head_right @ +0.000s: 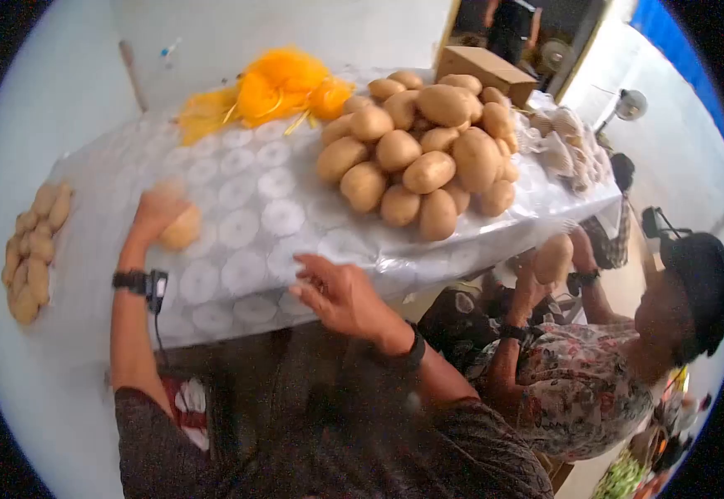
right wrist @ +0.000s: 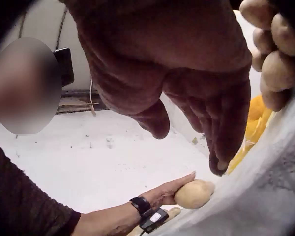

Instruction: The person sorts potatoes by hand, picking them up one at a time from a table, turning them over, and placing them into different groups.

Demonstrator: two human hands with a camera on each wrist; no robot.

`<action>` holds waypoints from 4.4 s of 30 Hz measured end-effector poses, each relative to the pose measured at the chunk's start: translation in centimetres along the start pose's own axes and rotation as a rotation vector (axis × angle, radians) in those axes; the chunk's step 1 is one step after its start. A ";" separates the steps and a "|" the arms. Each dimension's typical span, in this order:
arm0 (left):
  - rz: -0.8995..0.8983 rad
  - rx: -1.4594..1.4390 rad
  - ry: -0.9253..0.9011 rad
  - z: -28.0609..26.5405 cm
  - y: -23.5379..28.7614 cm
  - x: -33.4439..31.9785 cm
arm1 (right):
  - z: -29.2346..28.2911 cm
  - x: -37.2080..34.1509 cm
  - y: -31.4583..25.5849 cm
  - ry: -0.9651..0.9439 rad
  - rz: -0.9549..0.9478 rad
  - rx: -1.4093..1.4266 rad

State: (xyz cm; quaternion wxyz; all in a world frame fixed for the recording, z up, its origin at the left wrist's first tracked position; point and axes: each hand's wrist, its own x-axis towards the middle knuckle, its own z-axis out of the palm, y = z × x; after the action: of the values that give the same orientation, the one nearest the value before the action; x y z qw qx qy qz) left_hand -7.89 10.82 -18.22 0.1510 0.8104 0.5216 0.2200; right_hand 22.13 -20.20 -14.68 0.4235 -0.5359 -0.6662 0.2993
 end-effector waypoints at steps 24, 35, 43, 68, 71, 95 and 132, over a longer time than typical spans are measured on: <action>-0.175 -0.774 0.065 -2.3 5.3 -10.4 | 5.4 -3.9 3.8 -0.212 -0.004 -0.090; -0.194 -1.271 0.018 -0.4 9.2 -15.0 | 4.8 -6.2 4.6 -0.065 -0.001 0.072; -0.222 -1.940 -0.258 4.1 17.5 -23.7 | 1.9 -8.1 0.4 -0.104 0.332 0.476; 0.426 -0.894 0.313 3.1 24.8 -30.8 | 0.1 -10.8 -4.0 -0.219 0.073 0.824; 0.639 -0.526 0.461 2.9 24.8 -30.6 | -0.1 -10.9 -4.1 -0.228 0.042 0.869; -0.003 -1.621 0.002 5.7 23.2 -31.2 | 0.1 -11.7 -3.8 -0.019 -0.082 0.216; -0.002 -1.402 -0.333 5.3 21.9 -33.0 | 0.0 -13.3 -4.8 -0.117 -0.092 -0.128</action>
State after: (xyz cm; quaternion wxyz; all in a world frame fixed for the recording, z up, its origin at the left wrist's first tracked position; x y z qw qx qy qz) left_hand 0.06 -28.33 -18.96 0.7134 0.5450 0.2284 0.3766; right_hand 20.79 -34.23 -13.82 0.3620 -0.5127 -0.7313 0.2669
